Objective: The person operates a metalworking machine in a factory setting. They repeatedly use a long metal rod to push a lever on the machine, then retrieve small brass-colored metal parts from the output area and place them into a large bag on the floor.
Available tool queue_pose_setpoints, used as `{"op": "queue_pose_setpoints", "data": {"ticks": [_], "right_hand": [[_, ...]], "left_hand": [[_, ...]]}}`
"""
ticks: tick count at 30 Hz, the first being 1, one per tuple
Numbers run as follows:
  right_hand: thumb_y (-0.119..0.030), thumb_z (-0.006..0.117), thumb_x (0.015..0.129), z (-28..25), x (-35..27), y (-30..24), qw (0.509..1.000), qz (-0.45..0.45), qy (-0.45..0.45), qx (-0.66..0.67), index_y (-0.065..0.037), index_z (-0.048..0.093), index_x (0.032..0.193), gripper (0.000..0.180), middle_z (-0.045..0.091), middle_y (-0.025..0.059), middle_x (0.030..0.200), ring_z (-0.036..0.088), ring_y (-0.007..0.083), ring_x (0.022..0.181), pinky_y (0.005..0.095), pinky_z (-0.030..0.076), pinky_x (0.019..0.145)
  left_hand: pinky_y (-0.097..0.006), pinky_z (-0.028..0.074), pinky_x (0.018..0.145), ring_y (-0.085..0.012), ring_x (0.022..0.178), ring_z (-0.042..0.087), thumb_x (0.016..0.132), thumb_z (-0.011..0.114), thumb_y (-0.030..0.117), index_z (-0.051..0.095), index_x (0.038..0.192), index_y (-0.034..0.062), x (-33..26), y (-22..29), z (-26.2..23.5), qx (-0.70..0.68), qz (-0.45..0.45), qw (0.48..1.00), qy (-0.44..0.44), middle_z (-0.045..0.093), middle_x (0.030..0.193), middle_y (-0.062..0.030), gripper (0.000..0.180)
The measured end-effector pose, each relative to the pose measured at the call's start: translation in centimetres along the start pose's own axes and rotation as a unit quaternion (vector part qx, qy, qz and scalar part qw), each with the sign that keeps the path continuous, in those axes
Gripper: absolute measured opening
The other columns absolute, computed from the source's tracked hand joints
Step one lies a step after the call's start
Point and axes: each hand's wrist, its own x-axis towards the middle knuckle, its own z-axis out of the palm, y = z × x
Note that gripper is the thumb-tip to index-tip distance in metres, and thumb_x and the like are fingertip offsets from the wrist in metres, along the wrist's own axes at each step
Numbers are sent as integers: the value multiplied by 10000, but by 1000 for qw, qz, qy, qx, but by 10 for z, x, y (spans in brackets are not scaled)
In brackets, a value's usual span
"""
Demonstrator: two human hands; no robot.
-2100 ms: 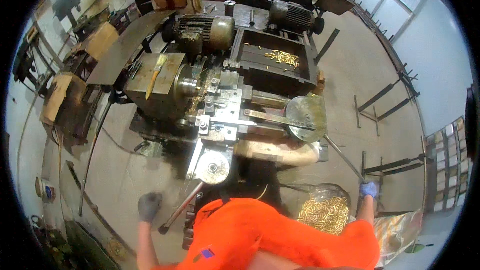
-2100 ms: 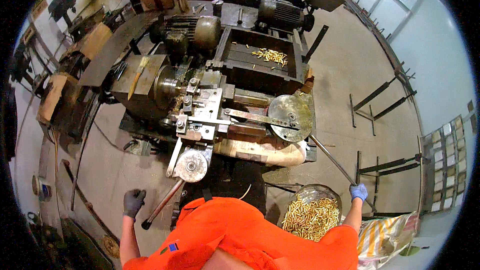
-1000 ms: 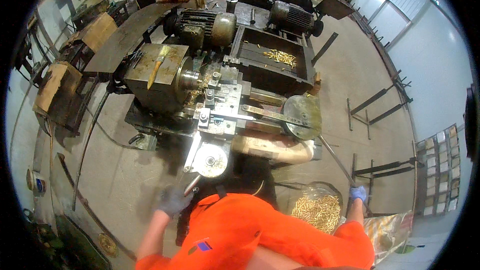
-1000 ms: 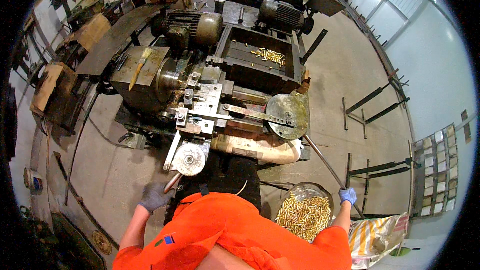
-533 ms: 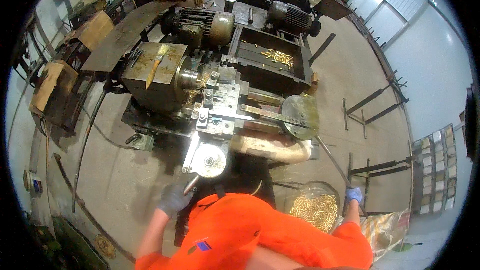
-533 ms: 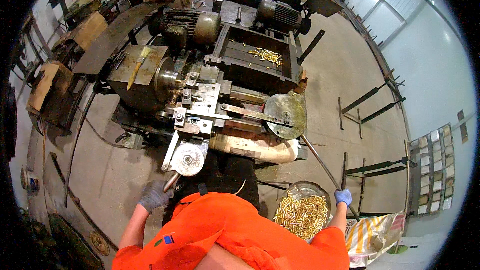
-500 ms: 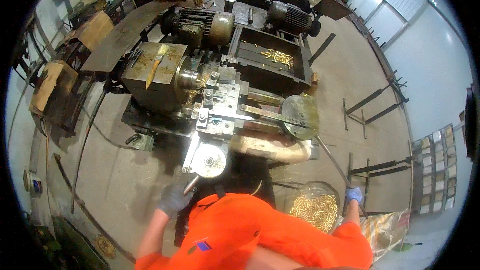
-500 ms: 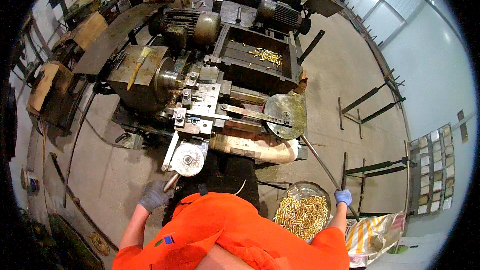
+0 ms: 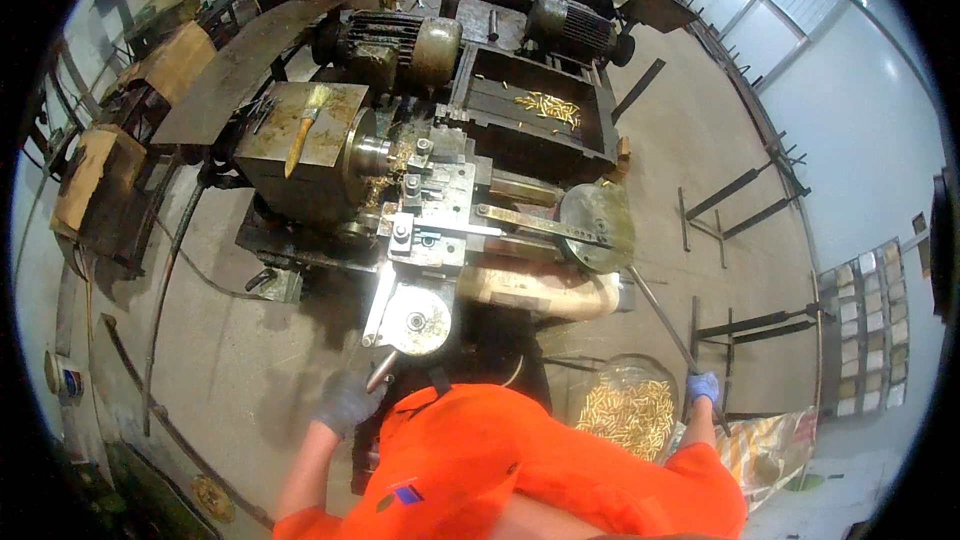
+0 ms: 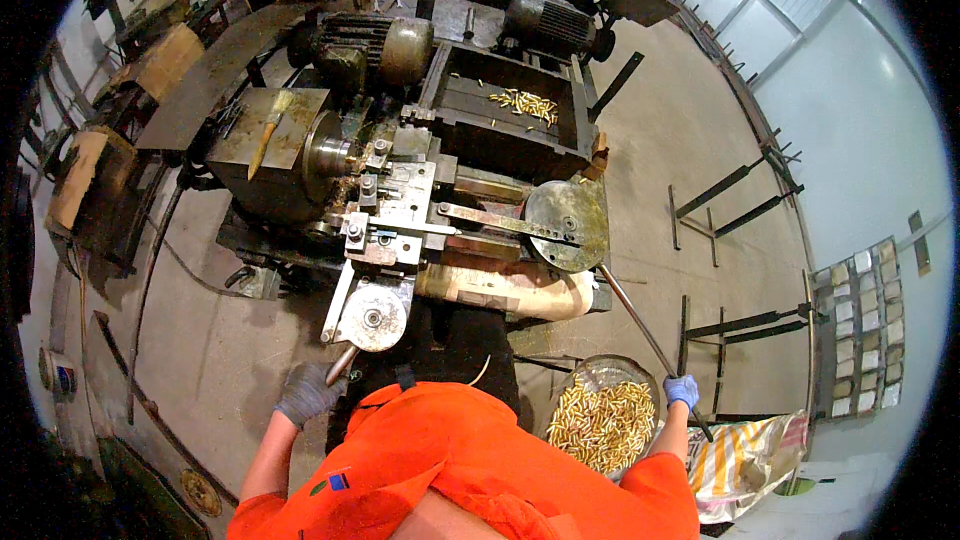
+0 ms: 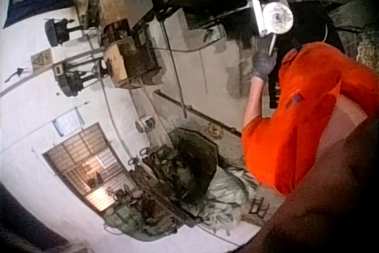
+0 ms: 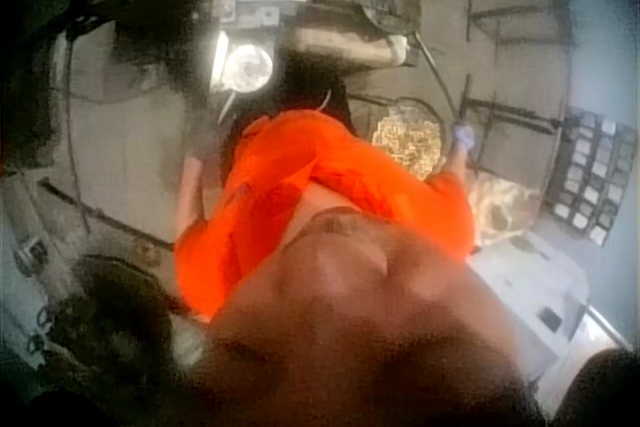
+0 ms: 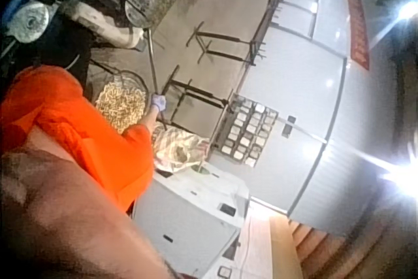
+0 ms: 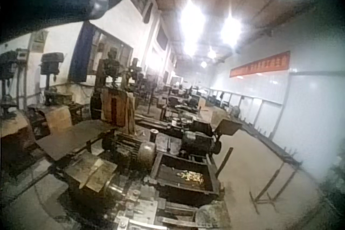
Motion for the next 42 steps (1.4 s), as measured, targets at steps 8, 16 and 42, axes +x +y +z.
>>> {"op": "queue_pose_setpoints", "data": {"ticks": [8, 16, 42], "right_hand": [[-279, 621, 659, 6, -9, 5, 999, 14, 13, 34, 36, 658, 884, 388, 619, 271, 933, 613, 388, 910, 428, 488, 772], [-300, 605, 690, -7, -32, -3, 999, 27, 14, 35, 37, 649, 923, 411, 622, 263, 946, 614, 382, 923, 429, 483, 787], [-472, 624, 709, -27, -80, -168, 953, -226, 170, 107, -115, 663, 906, 410, 656, 158, 808, 627, 332, 767, 419, 489, 700]], "left_hand": [[-446, 482, 643, -385, 709, 609, 758, 613, 322, 652, 801, 46, -2, 6, -8, 0, -10, 1000, -29, 619, 762, -221, 283], [-444, 480, 619, -383, 703, 606, 759, 601, 305, 658, 763, 51, -3, 10, -11, -22, 15, 999, -18, 617, 733, -209, 260], [-387, 447, 537, -214, 536, 557, 777, 638, 317, 663, 892, 40, -28, 2, -35, -166, 20, 983, -80, 600, 640, -106, 301]]}}
